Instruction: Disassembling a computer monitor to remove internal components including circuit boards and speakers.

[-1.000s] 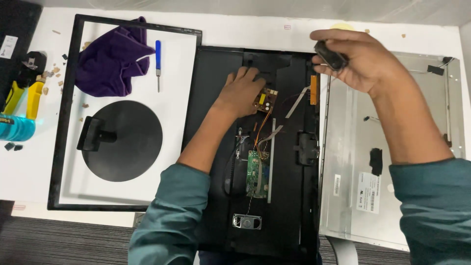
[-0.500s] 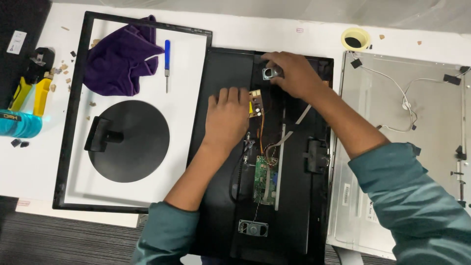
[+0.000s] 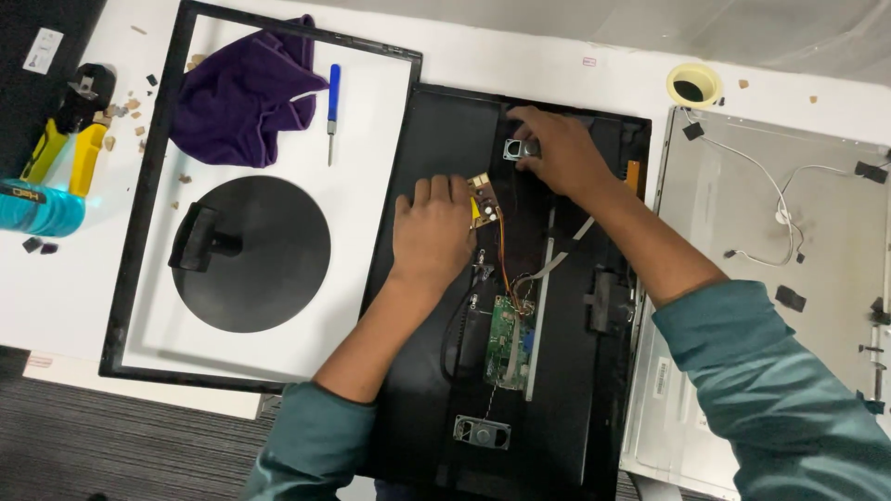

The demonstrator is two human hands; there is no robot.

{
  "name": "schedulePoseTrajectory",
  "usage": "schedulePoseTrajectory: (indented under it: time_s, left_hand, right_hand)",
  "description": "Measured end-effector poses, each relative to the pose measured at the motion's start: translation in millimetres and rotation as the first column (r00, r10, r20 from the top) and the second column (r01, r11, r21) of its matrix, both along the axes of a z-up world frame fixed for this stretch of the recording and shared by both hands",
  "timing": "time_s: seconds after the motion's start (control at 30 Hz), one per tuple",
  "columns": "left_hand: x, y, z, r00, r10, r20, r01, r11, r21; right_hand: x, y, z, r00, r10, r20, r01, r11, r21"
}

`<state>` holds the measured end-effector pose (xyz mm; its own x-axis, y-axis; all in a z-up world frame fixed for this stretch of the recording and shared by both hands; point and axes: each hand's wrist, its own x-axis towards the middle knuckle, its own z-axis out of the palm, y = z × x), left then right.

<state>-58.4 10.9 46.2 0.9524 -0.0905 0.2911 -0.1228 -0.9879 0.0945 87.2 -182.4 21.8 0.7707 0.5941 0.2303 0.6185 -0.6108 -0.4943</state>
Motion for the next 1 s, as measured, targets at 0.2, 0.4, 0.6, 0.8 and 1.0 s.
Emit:
schedulePoseTrajectory:
  time_s: [0.2, 0.4, 0.6, 0.8, 1.0]
  left_hand:
    - [1.6, 0.3, 0.1, 0.999, 0.003, -0.037, -0.004, 1.0, -0.021]
    - [2.0, 2.4, -2.9, 0.998, 0.003, -0.069, -0.006, 0.999, -0.047]
    - [3.7, 5.1, -2.5, 0.994, -0.013, -0.11, 0.003, 0.996, -0.089]
    - [1.8, 8.4, -1.4, 0.993, -0.033, -0.112, 0.017, 0.99, -0.142]
    - [-14.5, 11.4, 10.9, 0.996, -0.087, 0.03, 0.091, 0.981, -0.169]
  right_hand:
    - [1.2, 0.6, -3.6, 1.0, 0.009, -0.005, -0.009, 0.999, 0.032]
    - [3.0, 0.2, -4.0, 0.999, 0.035, 0.01, -0.035, 0.999, 0.032]
    - [-2.4, -12.6, 7.8, 0.995, 0.055, 0.078, -0.063, 0.992, 0.112]
    - [-44.7, -19.2, 21.9, 0.99, 0.123, 0.07, -0.119, 0.991, -0.061]
    - [-66.0, -20.6, 8.9, 0.989, 0.099, 0.106, -0.049, 0.917, -0.395]
